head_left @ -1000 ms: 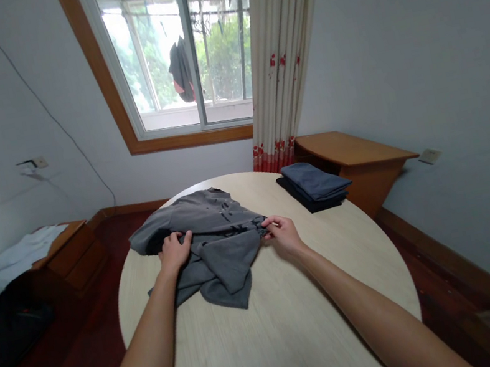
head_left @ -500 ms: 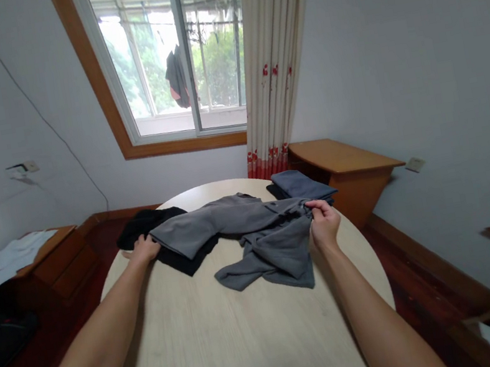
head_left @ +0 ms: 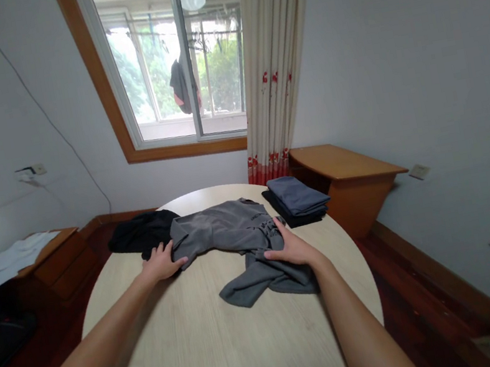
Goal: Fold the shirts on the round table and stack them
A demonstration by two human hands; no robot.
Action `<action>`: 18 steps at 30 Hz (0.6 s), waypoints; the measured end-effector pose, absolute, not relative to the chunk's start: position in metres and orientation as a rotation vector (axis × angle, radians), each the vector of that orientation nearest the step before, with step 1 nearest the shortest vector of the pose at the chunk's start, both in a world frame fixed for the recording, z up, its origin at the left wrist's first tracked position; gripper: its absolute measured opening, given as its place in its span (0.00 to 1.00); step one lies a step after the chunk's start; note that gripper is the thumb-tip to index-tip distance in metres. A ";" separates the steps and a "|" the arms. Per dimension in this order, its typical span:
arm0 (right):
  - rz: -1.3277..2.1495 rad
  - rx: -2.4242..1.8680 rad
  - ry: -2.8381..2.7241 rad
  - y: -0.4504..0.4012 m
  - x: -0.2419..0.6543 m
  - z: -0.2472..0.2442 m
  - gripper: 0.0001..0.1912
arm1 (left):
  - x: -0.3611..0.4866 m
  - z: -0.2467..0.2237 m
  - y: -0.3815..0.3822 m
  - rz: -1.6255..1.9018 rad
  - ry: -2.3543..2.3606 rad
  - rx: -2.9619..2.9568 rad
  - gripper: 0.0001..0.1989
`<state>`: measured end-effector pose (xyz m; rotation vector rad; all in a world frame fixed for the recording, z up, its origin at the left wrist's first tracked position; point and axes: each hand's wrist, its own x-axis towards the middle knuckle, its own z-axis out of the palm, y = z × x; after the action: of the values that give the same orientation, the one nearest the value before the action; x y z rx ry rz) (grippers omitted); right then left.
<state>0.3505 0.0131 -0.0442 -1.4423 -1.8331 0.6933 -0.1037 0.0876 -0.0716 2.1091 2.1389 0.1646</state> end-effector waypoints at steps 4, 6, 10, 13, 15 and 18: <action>0.673 -1.535 -1.845 0.018 0.350 -0.048 0.65 | -0.109 -0.067 0.099 0.154 2.130 2.078 0.42; 0.635 -1.556 -1.819 0.019 0.349 -0.048 0.58 | -0.115 -0.060 0.113 0.190 2.144 2.051 0.40; 0.518 -1.538 -1.709 0.020 0.346 -0.046 0.48 | -0.112 -0.047 0.133 0.184 2.192 2.008 0.39; 0.453 -1.524 -1.552 0.022 0.343 -0.045 0.39 | -0.086 -0.038 0.124 0.222 2.341 2.005 0.37; 0.452 -1.510 -1.434 0.025 0.341 -0.046 0.33 | -0.056 -0.035 0.101 0.345 2.443 2.072 0.36; 0.505 -1.468 -1.290 0.032 0.338 -0.050 0.32 | -0.003 -0.035 0.048 0.537 2.213 2.297 0.35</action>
<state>0.3376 0.0324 -0.0496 -1.4679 -1.2897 0.5049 -0.0029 0.0476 -0.0352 2.2971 2.2127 0.5367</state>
